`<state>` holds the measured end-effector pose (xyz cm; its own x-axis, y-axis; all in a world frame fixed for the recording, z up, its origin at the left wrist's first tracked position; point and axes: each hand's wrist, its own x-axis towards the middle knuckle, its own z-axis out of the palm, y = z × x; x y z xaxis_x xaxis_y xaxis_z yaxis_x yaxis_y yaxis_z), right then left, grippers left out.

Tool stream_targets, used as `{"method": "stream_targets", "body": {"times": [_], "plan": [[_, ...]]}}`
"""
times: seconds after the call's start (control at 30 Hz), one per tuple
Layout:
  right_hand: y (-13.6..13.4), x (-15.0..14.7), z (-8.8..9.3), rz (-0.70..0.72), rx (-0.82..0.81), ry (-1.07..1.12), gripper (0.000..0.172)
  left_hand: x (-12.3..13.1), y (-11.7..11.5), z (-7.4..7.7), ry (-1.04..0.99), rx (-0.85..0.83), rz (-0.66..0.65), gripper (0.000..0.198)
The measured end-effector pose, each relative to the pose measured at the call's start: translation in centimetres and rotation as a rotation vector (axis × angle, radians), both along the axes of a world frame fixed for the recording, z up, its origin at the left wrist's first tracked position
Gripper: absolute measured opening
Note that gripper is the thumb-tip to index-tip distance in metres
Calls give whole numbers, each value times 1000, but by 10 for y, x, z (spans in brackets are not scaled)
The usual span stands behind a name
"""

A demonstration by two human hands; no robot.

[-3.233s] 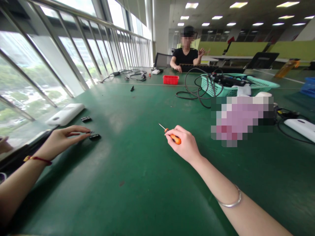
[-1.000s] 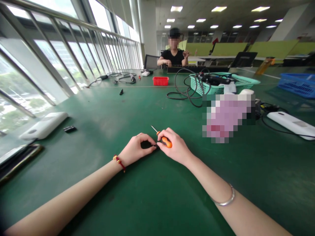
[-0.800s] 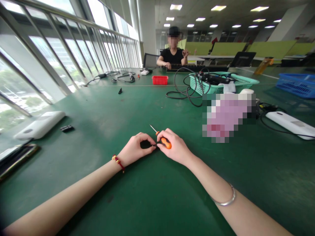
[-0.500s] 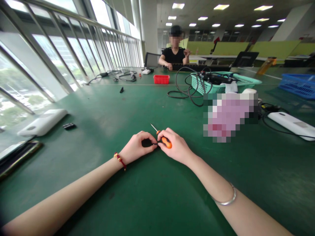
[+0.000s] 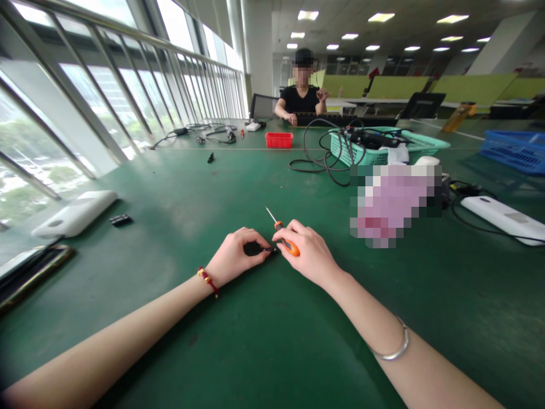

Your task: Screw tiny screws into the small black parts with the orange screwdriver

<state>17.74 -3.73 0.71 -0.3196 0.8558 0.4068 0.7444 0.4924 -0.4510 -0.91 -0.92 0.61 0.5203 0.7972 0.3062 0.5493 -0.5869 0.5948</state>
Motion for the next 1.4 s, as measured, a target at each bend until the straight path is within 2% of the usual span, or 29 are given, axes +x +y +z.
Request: {"method": "stream_targets", "body": {"times": [0.07, 0.13, 0.33, 0.43, 0.5, 0.67, 1.17, 1.4], "plan": [[2, 0, -3, 7, -4, -79, 15, 0, 0, -1, 10, 26, 13, 6], [3, 1, -3, -8, 30, -56, 17, 0, -1, -1, 23, 49, 37, 6], [-9, 2, 16, -58, 271, 234, 16, 1, -3, -1, 95, 97, 125, 7], [-19, -1, 25, -171, 413, 365, 4, 1, -4, 0, 118, 116, 136, 7], [-24, -4, 28, -214, 453, 436, 5, 1, -4, 0, 122, 125, 136, 7], [-26, -8, 28, -210, 421, 488, 9, 1, -4, 1, 133, 118, 140, 5], [-29, -12, 25, -190, 377, 401, 10, 1, -4, 0, 146, 123, 139, 5], [-29, -12, 25, -191, 426, 435, 9, 1, -5, 0, 151, 124, 141, 5]]}}
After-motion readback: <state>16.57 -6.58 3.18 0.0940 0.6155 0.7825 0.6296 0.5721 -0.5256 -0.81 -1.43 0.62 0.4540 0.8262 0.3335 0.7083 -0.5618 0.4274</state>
